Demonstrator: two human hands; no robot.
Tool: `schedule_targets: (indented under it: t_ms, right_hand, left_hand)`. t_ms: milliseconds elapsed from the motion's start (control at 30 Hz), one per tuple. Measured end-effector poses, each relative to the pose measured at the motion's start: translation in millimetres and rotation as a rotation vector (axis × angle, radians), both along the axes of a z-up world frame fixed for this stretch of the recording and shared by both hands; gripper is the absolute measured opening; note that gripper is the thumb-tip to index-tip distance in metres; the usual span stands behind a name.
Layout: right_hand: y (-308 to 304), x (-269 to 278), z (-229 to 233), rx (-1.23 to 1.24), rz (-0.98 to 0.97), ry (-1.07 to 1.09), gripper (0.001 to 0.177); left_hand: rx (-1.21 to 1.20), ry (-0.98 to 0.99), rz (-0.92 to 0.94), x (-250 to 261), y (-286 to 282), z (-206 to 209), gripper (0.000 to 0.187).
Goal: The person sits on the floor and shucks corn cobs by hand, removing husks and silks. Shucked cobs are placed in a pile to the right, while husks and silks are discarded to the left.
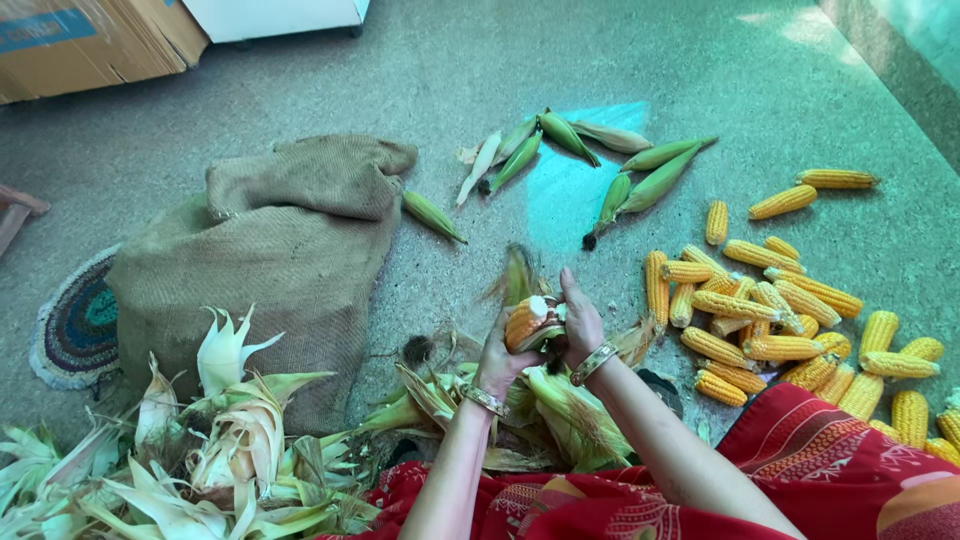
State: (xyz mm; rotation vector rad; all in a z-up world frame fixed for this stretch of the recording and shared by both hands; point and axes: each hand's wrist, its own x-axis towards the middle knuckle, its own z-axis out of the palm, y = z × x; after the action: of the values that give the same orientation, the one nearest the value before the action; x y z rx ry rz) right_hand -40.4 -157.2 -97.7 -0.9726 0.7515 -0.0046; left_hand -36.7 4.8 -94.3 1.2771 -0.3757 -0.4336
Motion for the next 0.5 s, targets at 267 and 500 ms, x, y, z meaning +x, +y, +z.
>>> schedule_targets:
  t_ms: [267,500]
  right_hand:
    - [35.9,-5.1,-16.5,-0.824,0.237,-0.041,0.063]
    - [37.8,-45.9,9.1,-0.960,0.370,-0.469,0.069]
  left_hand:
    - [0.417,-0.238,0.578,7.3,-28.2,1.4,0.051]
    - [-0.298,0.466,0.711,72.8,44.8,9.6,0.048]
